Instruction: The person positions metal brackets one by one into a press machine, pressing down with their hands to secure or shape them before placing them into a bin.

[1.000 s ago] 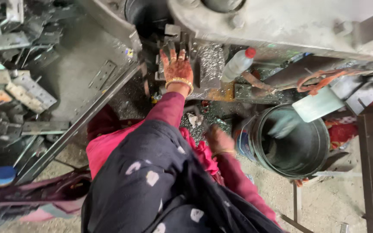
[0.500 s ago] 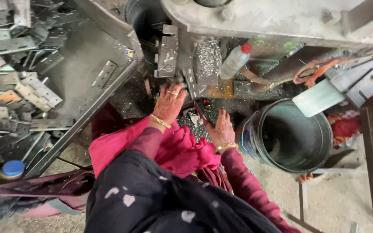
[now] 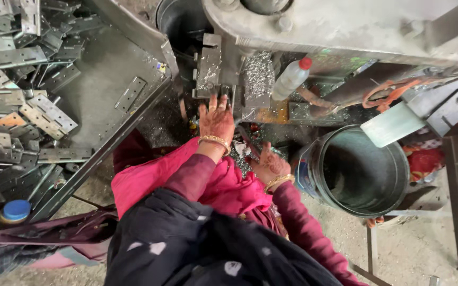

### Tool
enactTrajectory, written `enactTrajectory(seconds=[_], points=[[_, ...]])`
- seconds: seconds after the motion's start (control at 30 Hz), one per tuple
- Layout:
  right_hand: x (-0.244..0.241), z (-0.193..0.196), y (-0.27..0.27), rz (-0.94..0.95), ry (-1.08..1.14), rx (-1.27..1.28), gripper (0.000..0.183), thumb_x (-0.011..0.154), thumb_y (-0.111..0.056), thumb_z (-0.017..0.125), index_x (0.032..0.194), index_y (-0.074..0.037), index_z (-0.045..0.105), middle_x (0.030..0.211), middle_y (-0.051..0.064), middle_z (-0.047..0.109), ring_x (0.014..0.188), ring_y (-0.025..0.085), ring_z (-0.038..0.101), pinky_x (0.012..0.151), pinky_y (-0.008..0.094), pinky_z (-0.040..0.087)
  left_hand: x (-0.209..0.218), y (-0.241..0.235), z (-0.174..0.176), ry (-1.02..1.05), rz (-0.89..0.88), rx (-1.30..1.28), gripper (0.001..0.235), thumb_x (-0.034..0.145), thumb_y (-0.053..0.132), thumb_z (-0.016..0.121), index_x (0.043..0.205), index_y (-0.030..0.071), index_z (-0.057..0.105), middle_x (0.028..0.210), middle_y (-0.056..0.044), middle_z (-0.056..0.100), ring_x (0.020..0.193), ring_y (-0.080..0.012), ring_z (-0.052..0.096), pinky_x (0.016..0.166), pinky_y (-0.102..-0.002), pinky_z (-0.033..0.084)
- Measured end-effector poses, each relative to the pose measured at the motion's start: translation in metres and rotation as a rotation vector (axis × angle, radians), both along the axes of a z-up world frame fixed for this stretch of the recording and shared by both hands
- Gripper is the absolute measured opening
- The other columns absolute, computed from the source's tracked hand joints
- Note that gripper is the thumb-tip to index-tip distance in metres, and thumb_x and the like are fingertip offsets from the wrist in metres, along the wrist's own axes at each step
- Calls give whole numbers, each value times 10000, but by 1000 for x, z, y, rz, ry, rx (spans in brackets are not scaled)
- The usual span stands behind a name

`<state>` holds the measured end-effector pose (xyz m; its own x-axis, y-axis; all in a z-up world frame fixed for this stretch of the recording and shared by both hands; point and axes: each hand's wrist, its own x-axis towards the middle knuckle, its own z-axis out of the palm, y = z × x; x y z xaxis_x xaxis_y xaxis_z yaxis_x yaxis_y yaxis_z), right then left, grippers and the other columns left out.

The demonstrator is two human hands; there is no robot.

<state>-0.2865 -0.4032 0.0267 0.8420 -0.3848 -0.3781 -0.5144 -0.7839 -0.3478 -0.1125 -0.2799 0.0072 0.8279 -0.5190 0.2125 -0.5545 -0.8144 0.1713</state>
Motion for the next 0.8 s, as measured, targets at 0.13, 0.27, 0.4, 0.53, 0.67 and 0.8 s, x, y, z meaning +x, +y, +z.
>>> enactTrajectory(seconds=[0.13,0.27,0.4,0.53,0.67,0.8], points=[[-1,-17,-2,-23,-42,-73,892,867,-669,657,1407,-17,375,1029,232,738,967,433,717,799,524,560,17,-19,23,201,43,252,338,1035,234,456,1173,152,754,1644,-35,378,1585,-289,182,1283,-579,29],[1,-55,7,-207,137,-39,823,806,-595,730,1392,-108,419,1013,212,749,965,416,725,819,517,554,32,-28,39,236,36,310,352,1023,232,443,1201,162,738,1643,-39,378,1561,-297,218,1242,-588,17],[-24,-87,-8,-158,-45,52,685,854,-583,729,1284,-97,510,1039,220,743,996,433,700,809,533,536,10,-19,15,121,50,181,395,1023,227,427,1316,148,680,1584,-50,472,1510,-291,315,1237,-611,45],[-10,-102,-15,-133,-28,30,742,834,-582,734,1303,-62,487,1042,230,734,981,440,701,811,529,539,21,-13,9,88,70,183,434,1043,274,386,1354,123,649,1559,-56,477,1524,-281,296,1223,-617,35],[-24,-135,-14,-154,-196,209,670,770,-445,756,1289,-66,566,1037,235,732,945,421,715,805,489,559,18,-18,4,-2,64,189,431,1034,232,399,1362,130,660,1573,-38,494,1526,-266,308,1243,-614,33],[-20,-160,-35,-70,-99,169,689,784,-449,774,1274,-13,560,1052,245,727,980,415,712,825,483,562,32,-17,18,80,35,257,398,982,220,419,1267,188,695,1572,17,453,1554,-280,213,1218,-634,-1]])
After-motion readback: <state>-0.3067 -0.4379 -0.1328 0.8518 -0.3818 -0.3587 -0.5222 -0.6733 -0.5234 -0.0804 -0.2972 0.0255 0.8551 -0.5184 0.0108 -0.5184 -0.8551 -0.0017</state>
